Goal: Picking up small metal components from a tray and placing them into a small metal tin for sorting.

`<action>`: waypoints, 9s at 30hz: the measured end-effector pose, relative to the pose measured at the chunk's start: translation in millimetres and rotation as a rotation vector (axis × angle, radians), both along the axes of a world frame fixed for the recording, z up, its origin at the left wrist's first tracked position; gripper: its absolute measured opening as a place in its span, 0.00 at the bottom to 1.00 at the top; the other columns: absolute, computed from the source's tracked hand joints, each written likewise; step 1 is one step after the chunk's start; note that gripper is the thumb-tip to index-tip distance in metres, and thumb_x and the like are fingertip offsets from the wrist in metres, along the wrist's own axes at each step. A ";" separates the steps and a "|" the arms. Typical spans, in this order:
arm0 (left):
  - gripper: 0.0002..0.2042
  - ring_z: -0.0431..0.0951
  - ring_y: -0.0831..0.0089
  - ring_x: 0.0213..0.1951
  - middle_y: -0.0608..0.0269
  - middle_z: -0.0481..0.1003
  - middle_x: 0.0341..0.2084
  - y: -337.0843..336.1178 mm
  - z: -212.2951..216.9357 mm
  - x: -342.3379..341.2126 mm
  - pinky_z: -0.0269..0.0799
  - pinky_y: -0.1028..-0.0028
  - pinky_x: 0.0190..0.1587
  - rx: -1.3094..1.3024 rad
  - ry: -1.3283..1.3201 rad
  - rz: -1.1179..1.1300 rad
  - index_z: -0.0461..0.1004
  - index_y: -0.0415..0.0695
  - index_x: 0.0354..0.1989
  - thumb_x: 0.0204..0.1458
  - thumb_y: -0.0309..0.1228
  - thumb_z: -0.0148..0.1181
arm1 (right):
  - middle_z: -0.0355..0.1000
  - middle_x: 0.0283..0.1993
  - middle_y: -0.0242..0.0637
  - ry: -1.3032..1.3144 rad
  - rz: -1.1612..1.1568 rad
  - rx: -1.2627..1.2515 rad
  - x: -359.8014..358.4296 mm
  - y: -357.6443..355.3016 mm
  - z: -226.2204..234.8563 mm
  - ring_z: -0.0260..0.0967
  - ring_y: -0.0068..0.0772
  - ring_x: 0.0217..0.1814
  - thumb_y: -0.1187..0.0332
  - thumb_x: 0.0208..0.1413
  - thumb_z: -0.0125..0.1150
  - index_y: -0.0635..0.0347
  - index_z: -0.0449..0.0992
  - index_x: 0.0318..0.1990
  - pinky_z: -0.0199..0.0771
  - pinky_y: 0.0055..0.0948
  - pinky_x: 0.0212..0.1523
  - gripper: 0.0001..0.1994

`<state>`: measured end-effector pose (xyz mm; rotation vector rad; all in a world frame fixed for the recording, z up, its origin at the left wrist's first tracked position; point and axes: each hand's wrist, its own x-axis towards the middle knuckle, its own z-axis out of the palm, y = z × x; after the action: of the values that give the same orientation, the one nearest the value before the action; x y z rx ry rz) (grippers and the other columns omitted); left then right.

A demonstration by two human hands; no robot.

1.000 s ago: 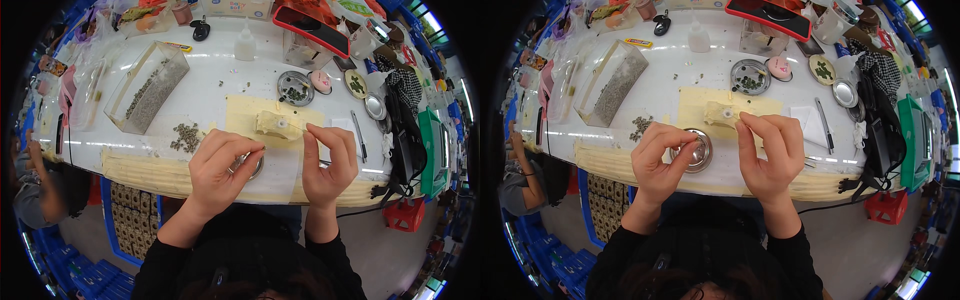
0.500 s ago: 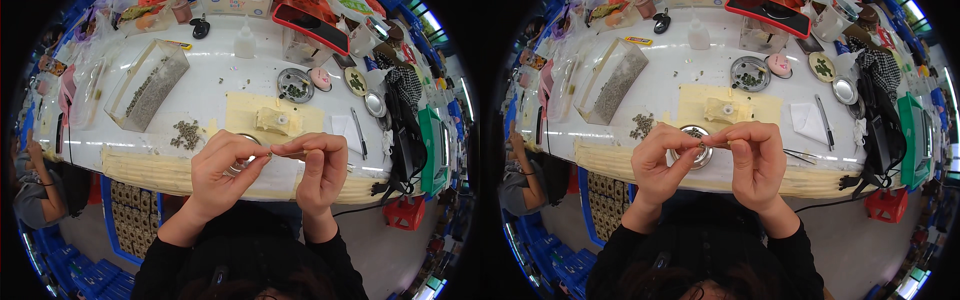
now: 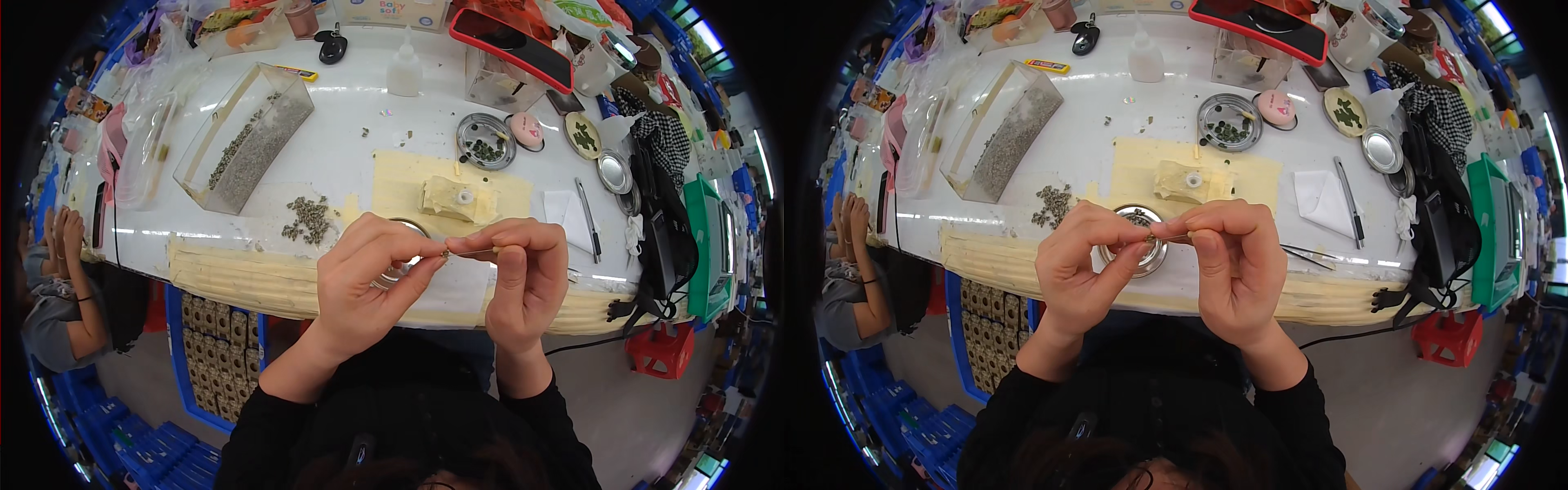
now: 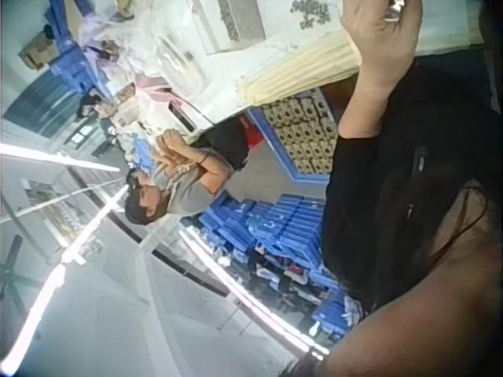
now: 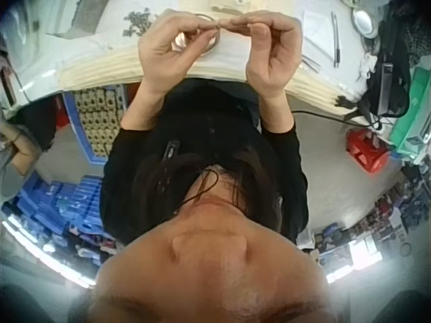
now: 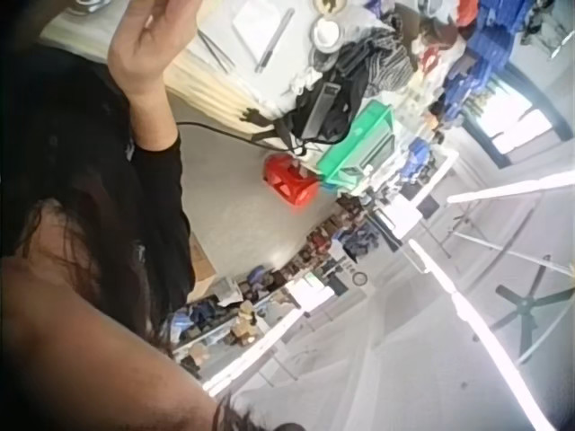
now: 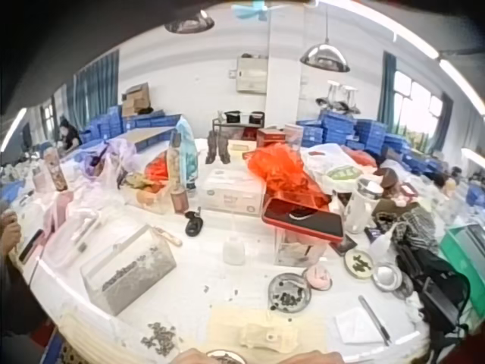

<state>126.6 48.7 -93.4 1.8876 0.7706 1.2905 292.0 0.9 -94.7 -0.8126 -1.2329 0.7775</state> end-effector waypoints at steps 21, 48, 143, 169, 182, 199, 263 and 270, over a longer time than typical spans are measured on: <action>0.08 0.73 0.74 0.29 0.62 0.77 0.29 1.5 -3.5 -0.7 0.67 0.78 0.26 -0.019 -0.008 -0.007 0.81 0.40 0.34 0.45 0.18 0.68 | 0.72 0.40 0.46 0.129 -0.107 -0.063 7.7 4.9 3.7 0.77 0.36 0.41 0.73 0.68 0.46 0.69 0.63 0.44 0.81 0.33 0.46 0.06; 0.09 0.74 0.71 0.29 0.63 0.77 0.28 -2.3 -9.1 -8.8 0.67 0.76 0.31 0.029 -0.053 0.060 0.81 0.40 0.35 0.43 0.18 0.69 | 0.75 0.34 0.35 -0.274 -0.074 -0.188 -5.4 0.9 -0.4 0.69 0.33 0.38 0.76 0.54 0.64 0.63 0.80 0.37 0.67 0.28 0.40 0.04; 0.08 0.75 0.74 0.33 0.61 0.76 0.32 -10.2 -33.2 -10.3 0.70 0.77 0.35 -0.134 -0.282 -0.141 0.80 0.38 0.36 0.48 0.16 0.66 | 0.74 0.35 0.33 0.454 0.355 -0.609 -18.6 -15.3 -17.1 0.72 0.22 0.38 0.68 0.66 0.55 0.64 0.72 0.43 0.73 0.24 0.45 0.07; 0.13 0.75 0.67 0.30 0.63 0.76 0.29 -22.6 -18.6 -18.4 0.69 0.72 0.32 0.332 0.161 0.136 0.80 0.39 0.35 0.39 0.15 0.69 | 0.74 0.37 0.33 -0.220 -0.016 -0.263 -20.1 -22.6 -30.3 0.71 0.22 0.39 0.77 0.57 0.63 0.66 0.74 0.40 0.72 0.22 0.43 0.06; 0.12 0.74 0.66 0.29 0.63 0.75 0.28 -21.4 -21.5 -15.2 0.68 0.71 0.30 0.330 0.108 0.107 0.80 0.39 0.35 0.39 0.16 0.69 | 0.75 0.37 0.33 0.160 0.163 -0.460 -18.3 -24.3 -27.4 0.73 0.21 0.40 0.77 0.57 0.64 0.66 0.75 0.39 0.73 0.22 0.44 0.05; 0.10 0.75 0.70 0.31 0.63 0.76 0.28 -20.5 -27.6 -17.8 0.69 0.75 0.34 0.042 -0.055 -0.013 0.81 0.40 0.35 0.42 0.16 0.69 | 0.75 0.35 0.33 0.387 0.321 -0.575 -17.1 -24.3 -28.8 0.72 0.21 0.39 0.72 0.64 0.57 0.65 0.73 0.43 0.74 0.23 0.44 0.06; 0.13 0.76 0.65 0.30 0.61 0.77 0.30 -16.3 -28.8 -13.2 0.72 0.72 0.32 0.221 0.028 0.017 0.80 0.38 0.37 0.40 0.15 0.67 | 0.75 0.35 0.34 0.450 0.320 -0.616 -12.9 -21.9 -29.4 0.74 0.22 0.37 0.71 0.63 0.59 0.66 0.74 0.42 0.75 0.23 0.43 0.06; 0.14 0.76 0.63 0.30 0.60 0.76 0.28 -19.2 -18.5 -16.3 0.72 0.69 0.30 0.443 0.273 0.112 0.79 0.37 0.36 0.38 0.14 0.69 | 0.75 0.34 0.34 0.043 0.086 -0.380 -16.9 -22.3 -29.5 0.74 0.25 0.36 0.79 0.56 0.64 0.66 0.75 0.39 0.74 0.23 0.41 0.05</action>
<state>110.3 29.6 -111.9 2.4430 0.7816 1.3729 275.2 -21.4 -124.3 -1.0485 -1.1016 1.1143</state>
